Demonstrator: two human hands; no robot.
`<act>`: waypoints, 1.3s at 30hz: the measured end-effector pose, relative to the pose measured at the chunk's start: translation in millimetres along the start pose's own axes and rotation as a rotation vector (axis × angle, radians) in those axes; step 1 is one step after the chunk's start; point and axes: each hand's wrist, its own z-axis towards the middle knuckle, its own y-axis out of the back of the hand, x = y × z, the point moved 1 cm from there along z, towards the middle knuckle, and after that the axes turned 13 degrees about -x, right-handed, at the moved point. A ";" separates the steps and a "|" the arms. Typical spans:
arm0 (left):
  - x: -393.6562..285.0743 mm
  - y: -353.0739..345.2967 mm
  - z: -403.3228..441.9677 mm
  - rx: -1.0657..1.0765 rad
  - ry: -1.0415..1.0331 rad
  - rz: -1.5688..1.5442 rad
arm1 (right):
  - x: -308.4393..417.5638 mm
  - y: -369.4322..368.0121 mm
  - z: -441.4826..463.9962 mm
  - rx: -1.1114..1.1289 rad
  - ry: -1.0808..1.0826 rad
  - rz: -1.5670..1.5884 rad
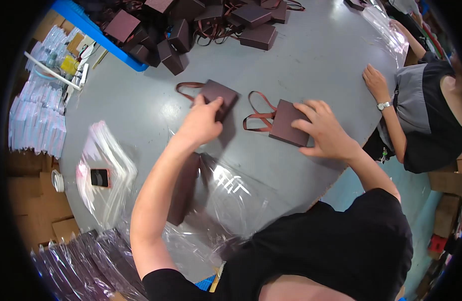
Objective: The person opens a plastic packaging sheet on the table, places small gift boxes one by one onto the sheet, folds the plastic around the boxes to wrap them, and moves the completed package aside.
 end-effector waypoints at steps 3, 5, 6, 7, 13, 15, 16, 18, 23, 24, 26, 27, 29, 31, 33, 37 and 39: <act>-52.6 -17.4 -19.3 0.022 0.001 0.092 | -15.8 -30.5 -0.2 -0.142 -0.057 0.149; -74.8 -23.9 -31.9 0.030 0.034 0.103 | -13.2 -22.2 -2.9 -0.101 -0.180 0.170; -81.6 -27.1 -39.3 0.032 0.049 0.100 | -11.2 -18.9 -4.3 -0.078 -0.243 0.183; -87.4 -30.4 -46.7 0.034 0.065 0.096 | -16.8 -10.8 -6.1 -0.098 -0.219 0.100; -136.3 -40.8 -94.7 -0.277 -0.104 0.233 | 24.8 43.7 46.4 -0.627 -0.249 0.327; -152.8 -30.1 -132.3 -0.344 -0.238 0.117 | 48.6 26.2 66.4 -0.800 -0.130 0.365; -161.3 -15.5 -155.6 -0.283 -0.268 -0.034 | 57.8 14.0 73.1 -0.885 -0.070 0.389; -163.5 0.8 -204.4 -0.200 -0.295 -0.251 | 74.4 -17.5 71.4 -0.742 -0.084 0.253; -131.6 21.4 -311.1 -0.490 0.025 -0.163 | 64.2 -90.7 47.1 -0.455 -0.124 0.049; -125.9 17.2 -333.3 -0.605 0.150 -0.115 | 65.7 -89.6 46.5 -0.462 -0.110 -0.008; -114.7 -1.2 -364.3 -0.707 0.294 0.031 | 66.2 -88.3 43.8 -0.463 -0.117 -0.043; -116.0 -7.6 -374.2 -0.746 0.364 0.088 | 64.7 -88.0 41.8 -0.451 -0.131 -0.019; -115.7 -24.3 -390.7 -0.781 0.489 0.142 | 63.3 -91.8 36.6 -0.436 -0.145 0.068; -116.2 -41.5 -390.4 -0.842 0.529 0.227 | 62.4 -97.5 35.5 -0.475 -0.129 0.170; -109.8 -58.7 -386.5 -0.891 0.551 0.269 | 58.3 -105.4 38.1 -0.529 -0.083 0.226; -105.1 -67.5 -377.2 -0.968 0.605 0.332 | 57.2 -72.9 39.4 -0.480 -0.081 0.188; -95.5 -62.0 -380.0 -1.039 0.568 0.349 | 61.7 -26.0 36.4 -0.386 -0.034 0.284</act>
